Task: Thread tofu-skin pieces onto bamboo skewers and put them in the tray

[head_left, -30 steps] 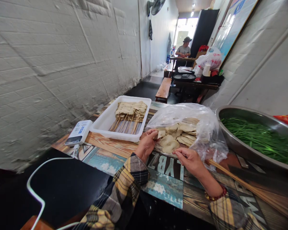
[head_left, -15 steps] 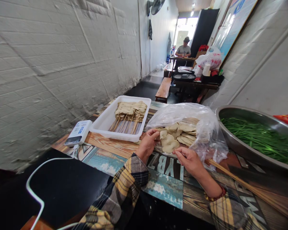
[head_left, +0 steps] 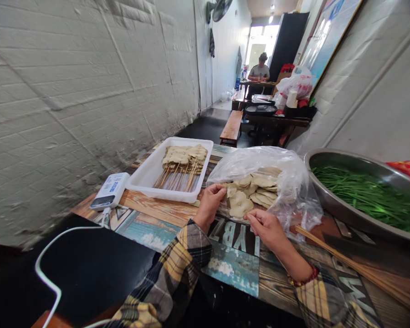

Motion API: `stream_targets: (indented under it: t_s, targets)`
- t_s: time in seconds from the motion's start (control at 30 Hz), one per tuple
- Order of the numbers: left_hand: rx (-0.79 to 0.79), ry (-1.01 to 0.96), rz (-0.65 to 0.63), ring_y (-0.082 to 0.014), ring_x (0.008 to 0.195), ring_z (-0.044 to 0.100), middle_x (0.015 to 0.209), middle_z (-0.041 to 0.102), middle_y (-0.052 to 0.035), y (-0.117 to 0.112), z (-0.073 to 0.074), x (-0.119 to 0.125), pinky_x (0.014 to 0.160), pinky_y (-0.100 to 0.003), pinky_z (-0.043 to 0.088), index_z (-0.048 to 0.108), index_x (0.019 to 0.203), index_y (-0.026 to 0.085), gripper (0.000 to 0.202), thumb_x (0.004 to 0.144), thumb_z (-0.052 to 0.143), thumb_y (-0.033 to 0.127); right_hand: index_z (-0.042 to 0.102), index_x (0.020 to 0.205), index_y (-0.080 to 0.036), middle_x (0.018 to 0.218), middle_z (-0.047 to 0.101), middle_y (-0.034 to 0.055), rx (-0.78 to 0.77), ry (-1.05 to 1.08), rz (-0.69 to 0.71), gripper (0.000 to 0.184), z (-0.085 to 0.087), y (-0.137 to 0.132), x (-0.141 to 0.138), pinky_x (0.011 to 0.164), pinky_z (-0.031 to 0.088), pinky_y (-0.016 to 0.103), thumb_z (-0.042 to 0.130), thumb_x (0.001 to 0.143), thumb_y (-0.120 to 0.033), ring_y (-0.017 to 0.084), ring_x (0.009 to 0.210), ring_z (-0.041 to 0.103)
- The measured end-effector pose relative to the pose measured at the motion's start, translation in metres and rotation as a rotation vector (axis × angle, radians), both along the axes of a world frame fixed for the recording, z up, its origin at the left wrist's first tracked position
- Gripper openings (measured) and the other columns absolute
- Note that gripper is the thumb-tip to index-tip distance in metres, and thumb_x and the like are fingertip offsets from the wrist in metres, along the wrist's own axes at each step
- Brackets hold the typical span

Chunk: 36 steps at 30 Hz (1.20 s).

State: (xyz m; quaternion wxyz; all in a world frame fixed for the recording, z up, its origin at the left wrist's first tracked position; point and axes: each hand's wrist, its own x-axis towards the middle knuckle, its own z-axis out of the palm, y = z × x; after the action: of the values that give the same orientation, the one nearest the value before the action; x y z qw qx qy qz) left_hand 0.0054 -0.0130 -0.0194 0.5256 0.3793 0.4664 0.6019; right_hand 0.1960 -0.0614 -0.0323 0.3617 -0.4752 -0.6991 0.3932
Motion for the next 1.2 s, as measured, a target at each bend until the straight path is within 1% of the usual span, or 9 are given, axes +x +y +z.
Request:
stream_targets:
  t_s: [0.13,0.27,0.47,0.53,0.67,0.83,1.03,1.13,1.2]
  targets:
    - [0.0,0.026,-0.019,-0.0079,0.052,0.044,0.059,0.056,0.0025,0.001,-0.002,0.0,0.051,-0.021,0.033,0.065,0.064,0.015,0.018,0.064,0.076,0.03,0.066,0.078,-0.017,0.044,0.047,-0.0053,-0.019,0.022,-0.016,0.037,0.003,-0.001,-0.002,0.046,0.035,0.023,0.047,0.09,-0.046,0.012,0.042,0.045]
    - [0.011,0.029,-0.046,-0.007,0.052,0.042,0.057,0.054,0.0033,0.0,0.0,0.0,0.051,-0.02,0.032,0.065,0.064,0.015,0.02,0.064,0.077,0.03,0.063,0.075,-0.017,0.042,0.044,-0.0062,-0.106,0.108,-0.01,0.04,0.007,0.0,-0.005,0.043,0.033,0.022,0.05,0.085,-0.053,0.01,0.039,0.04]
    - [-0.034,-0.187,-0.142,-0.0083,0.061,0.05,0.072,0.06,0.001,-0.003,0.005,0.001,0.054,-0.02,0.036,0.067,0.079,0.015,0.031,0.064,0.081,0.038,0.061,0.078,-0.016,0.041,0.039,-0.0086,-0.249,0.284,-0.005,0.043,0.015,0.0,-0.006,0.038,0.023,0.02,0.056,0.08,-0.058,0.007,0.037,0.03]
    - [-0.051,-0.234,-0.171,-0.0081,0.061,0.05,0.075,0.061,0.0004,-0.003,0.005,0.001,0.054,-0.021,0.036,0.066,0.082,0.015,0.035,0.062,0.082,0.039,0.061,0.077,-0.016,0.041,0.039,-0.0087,-0.261,0.31,-0.015,0.044,0.016,0.0,-0.006,0.038,0.021,0.02,0.057,0.078,-0.06,0.007,0.037,0.028]
    - [-0.063,-0.258,-0.187,-0.0059,0.056,0.047,0.066,0.056,0.0032,-0.002,0.006,0.0,0.053,-0.02,0.035,0.063,0.075,0.014,0.036,0.056,0.087,0.033,0.061,0.078,-0.016,0.042,0.039,-0.0084,-0.27,0.315,-0.009,0.045,0.018,-0.001,-0.006,0.037,0.018,0.02,0.058,0.077,-0.061,0.007,0.037,0.027]
    - [-0.062,-0.257,-0.165,-0.0079,0.058,0.053,0.069,0.061,0.0031,-0.004,0.008,0.001,0.057,-0.021,0.042,0.06,0.076,0.015,0.04,0.052,0.088,0.03,0.061,0.079,-0.016,0.042,0.039,-0.0086,-0.297,0.317,0.01,0.046,0.017,-0.002,-0.007,0.037,0.016,0.02,0.058,0.078,-0.061,0.006,0.037,0.026]
    - [-0.067,-0.238,-0.171,-0.0077,0.057,0.053,0.071,0.062,0.003,-0.005,0.009,0.001,0.053,-0.02,0.042,0.065,0.084,0.015,0.037,0.057,0.085,0.031,0.061,0.076,-0.016,0.041,0.039,-0.0086,-0.292,0.345,-0.001,0.047,0.017,-0.001,-0.007,0.036,0.016,0.02,0.06,0.076,-0.063,0.006,0.036,0.026]
    - [-0.077,-0.281,-0.183,-0.0117,0.065,0.058,0.079,0.067,-0.0013,-0.003,0.008,0.0,0.058,-0.023,0.046,0.069,0.095,0.015,0.04,0.062,0.082,0.035,0.062,0.076,-0.016,0.041,0.039,-0.0085,-0.281,0.339,0.002,0.045,0.017,-0.001,-0.007,0.036,0.015,0.02,0.06,0.077,-0.062,0.006,0.035,0.026]
    - [-0.075,-0.311,-0.16,-0.014,0.071,0.06,0.083,0.069,-0.0037,-0.001,0.007,-0.001,0.061,-0.024,0.048,0.071,0.094,0.015,0.039,0.064,0.081,0.037,0.062,0.077,-0.017,0.04,0.04,-0.0083,-0.273,0.325,0.011,0.044,0.017,-0.002,-0.007,0.037,0.016,0.021,0.059,0.078,-0.061,0.006,0.036,0.027]
